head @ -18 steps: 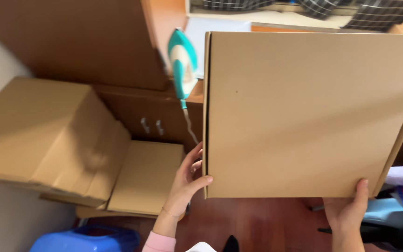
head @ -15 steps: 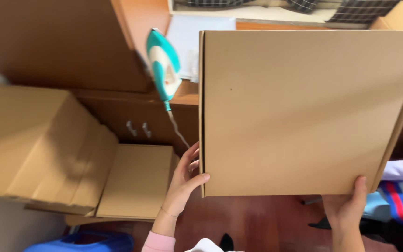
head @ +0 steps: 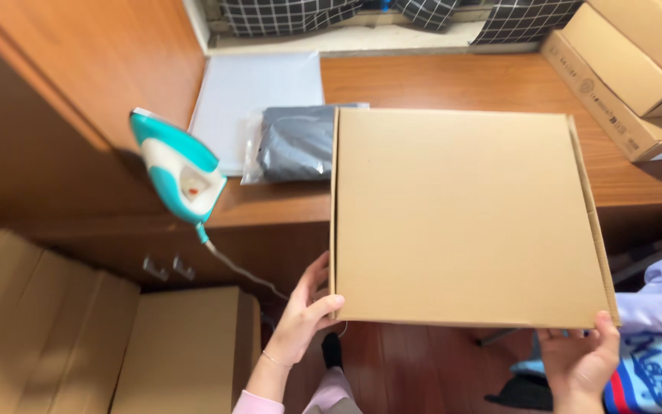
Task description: The person places a packaged item into a cardboard box and closes it. Then, the person takes a pair of light purple shorts from a hanger, lays them on a wooden table, and irons them using a teal and white iron. The person smooths the fabric and irons different sections of the shorts.
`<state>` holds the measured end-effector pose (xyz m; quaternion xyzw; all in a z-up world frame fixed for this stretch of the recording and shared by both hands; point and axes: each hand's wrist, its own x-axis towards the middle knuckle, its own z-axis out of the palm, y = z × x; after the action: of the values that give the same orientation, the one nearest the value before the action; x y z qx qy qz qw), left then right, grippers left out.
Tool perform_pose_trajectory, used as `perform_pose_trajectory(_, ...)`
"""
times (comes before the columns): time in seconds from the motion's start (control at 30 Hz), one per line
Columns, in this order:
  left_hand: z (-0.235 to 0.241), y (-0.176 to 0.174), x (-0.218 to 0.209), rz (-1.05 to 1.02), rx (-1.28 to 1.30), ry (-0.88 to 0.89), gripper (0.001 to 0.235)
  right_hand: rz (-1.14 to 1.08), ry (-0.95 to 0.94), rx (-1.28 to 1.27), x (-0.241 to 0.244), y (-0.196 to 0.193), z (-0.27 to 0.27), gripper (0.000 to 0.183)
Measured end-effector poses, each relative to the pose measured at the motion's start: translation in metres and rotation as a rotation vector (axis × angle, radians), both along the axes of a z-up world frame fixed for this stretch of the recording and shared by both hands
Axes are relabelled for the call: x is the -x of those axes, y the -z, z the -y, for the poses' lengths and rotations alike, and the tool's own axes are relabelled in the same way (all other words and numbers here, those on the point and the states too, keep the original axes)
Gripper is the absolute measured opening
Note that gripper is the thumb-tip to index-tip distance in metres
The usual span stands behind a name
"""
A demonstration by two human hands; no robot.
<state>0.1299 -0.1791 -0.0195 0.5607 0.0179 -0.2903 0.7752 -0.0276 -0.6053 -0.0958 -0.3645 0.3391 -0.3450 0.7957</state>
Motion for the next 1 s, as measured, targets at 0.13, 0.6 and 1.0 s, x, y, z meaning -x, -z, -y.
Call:
perform_pose_trajectory(0.13, 0.039, -0.007, -0.052, -0.036, -0.036, 0.088, 0.091, -0.019, 0.071, 0.037, -0.035, -0.002, 0.028, 0.03)
perform_pose_trajectory(0.6, 0.133, -0.001, -0.209, 0.06, 0.031, 0.334, 0.108, -0.192, 0.29, -0.019, -0.138, -0.004, 0.081, 0.05)
perform_pose_trajectory(1.0, 0.228, 0.017, -0.268, -0.143, -0.198, 0.09, 0.108, -0.267, 0.165, -0.036, -0.274, 0.013, 0.216, 0.055)
